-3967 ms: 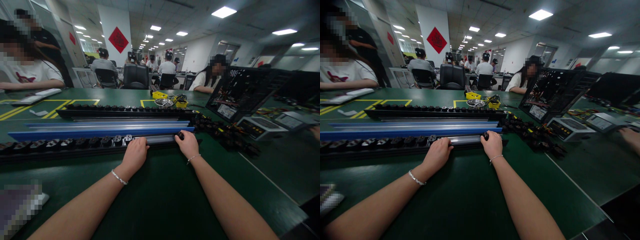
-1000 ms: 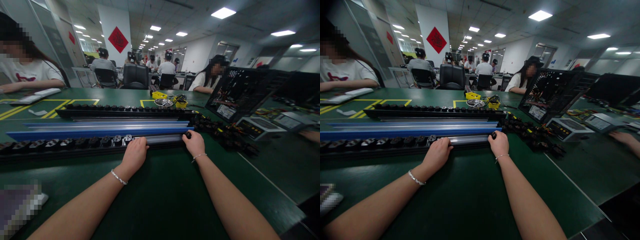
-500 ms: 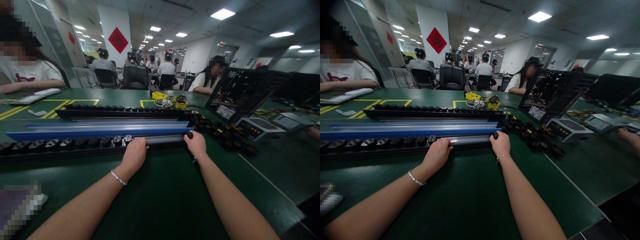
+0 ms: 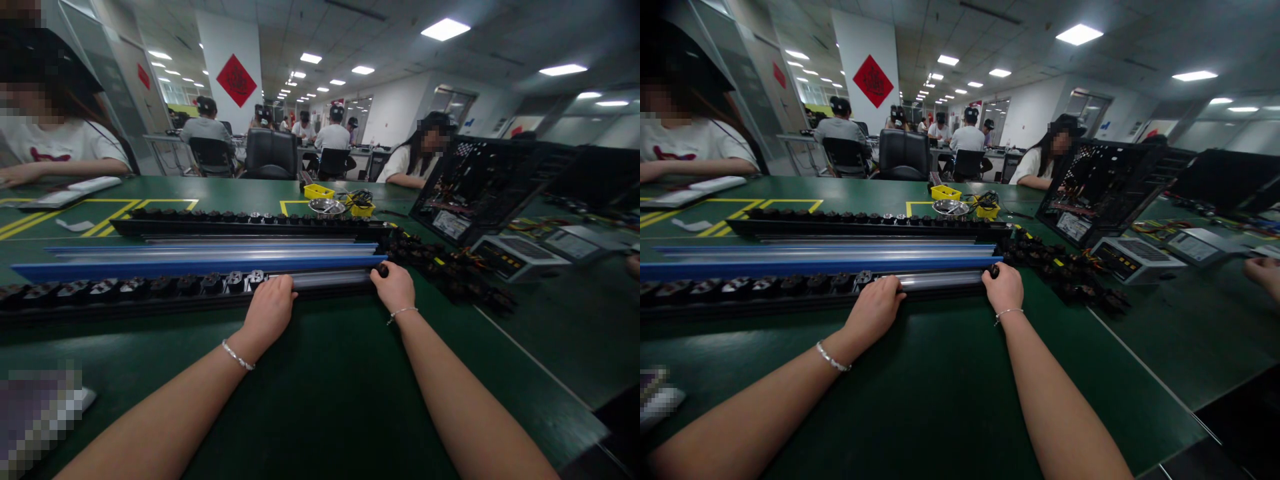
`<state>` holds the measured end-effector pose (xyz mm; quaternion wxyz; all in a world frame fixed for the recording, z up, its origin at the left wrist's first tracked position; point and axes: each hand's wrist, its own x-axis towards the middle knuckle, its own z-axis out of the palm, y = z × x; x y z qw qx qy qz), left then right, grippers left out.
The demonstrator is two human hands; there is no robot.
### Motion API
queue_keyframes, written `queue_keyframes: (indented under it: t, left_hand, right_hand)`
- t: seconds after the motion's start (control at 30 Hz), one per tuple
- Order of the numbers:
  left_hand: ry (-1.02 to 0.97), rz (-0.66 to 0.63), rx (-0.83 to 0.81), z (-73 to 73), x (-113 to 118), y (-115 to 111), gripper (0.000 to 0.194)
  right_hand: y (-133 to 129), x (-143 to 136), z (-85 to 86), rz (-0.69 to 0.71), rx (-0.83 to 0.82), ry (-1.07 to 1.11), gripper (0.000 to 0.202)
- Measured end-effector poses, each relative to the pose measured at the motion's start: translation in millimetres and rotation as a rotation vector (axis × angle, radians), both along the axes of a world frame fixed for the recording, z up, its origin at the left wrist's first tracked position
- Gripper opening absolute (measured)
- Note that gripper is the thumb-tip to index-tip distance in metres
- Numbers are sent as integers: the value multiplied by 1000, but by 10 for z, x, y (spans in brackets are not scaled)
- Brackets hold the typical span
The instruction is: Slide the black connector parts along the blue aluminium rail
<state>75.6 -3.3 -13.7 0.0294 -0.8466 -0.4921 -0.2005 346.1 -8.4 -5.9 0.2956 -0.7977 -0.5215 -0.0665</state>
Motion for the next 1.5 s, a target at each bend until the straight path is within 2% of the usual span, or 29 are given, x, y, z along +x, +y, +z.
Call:
queue_keyframes:
  t: [0.7,1.5]
  left_hand:
    - [17,18,-22,18,8,-4,1]
    - [5,-4,24,-13,-9,6,2]
  right_hand:
    - [15,119,-54,-47,38,28,29]
    - [-4,141,10,-132,-24,152,33]
